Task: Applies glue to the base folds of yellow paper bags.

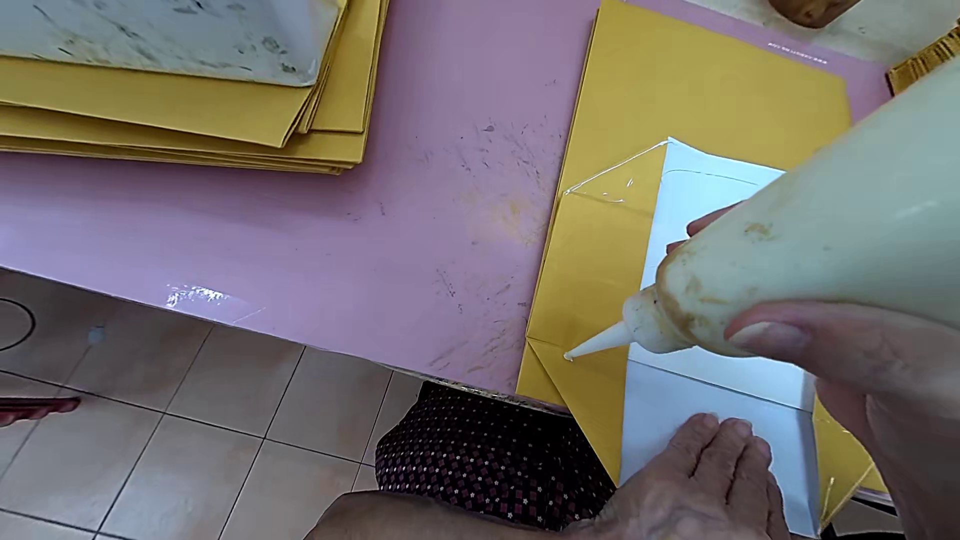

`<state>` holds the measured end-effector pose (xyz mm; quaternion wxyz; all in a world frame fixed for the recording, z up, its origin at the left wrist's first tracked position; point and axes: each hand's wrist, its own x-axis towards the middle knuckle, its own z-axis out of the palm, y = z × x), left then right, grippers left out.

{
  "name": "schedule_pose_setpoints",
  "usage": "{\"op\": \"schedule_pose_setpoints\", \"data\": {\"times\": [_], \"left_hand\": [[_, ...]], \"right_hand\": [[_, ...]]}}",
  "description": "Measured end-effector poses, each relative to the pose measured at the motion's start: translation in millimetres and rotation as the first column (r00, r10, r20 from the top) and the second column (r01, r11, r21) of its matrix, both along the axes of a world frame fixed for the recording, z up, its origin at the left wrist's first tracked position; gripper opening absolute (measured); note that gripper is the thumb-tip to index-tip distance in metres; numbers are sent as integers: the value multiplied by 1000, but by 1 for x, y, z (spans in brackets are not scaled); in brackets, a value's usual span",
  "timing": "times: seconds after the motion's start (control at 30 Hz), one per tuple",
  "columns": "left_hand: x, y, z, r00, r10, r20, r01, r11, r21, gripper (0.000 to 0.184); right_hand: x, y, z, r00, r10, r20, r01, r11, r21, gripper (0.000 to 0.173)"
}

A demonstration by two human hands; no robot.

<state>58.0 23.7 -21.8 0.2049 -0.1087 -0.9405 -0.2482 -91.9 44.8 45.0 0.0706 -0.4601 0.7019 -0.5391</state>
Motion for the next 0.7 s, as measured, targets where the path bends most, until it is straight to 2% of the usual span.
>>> {"op": "schedule_pose_setpoints", "data": {"times": [0.13, 0.43, 0.7], "left_hand": [[0, 0, 1, 1000, -9, 4, 9, 1000, 5, 31], [1, 0, 1, 1000, -7, 1, 7, 1000, 11, 30], [2, 0, 4, 1000, 9, 14, -9, 999, -36, 31]], "right_hand": [[6, -17, 3, 998, 61, 32, -59, 997, -53, 68], [12, -26, 5, 991, 124, 49, -119, 989, -91, 66], [9, -11, 4, 991, 107, 78, -103, 993, -51, 73]]}}
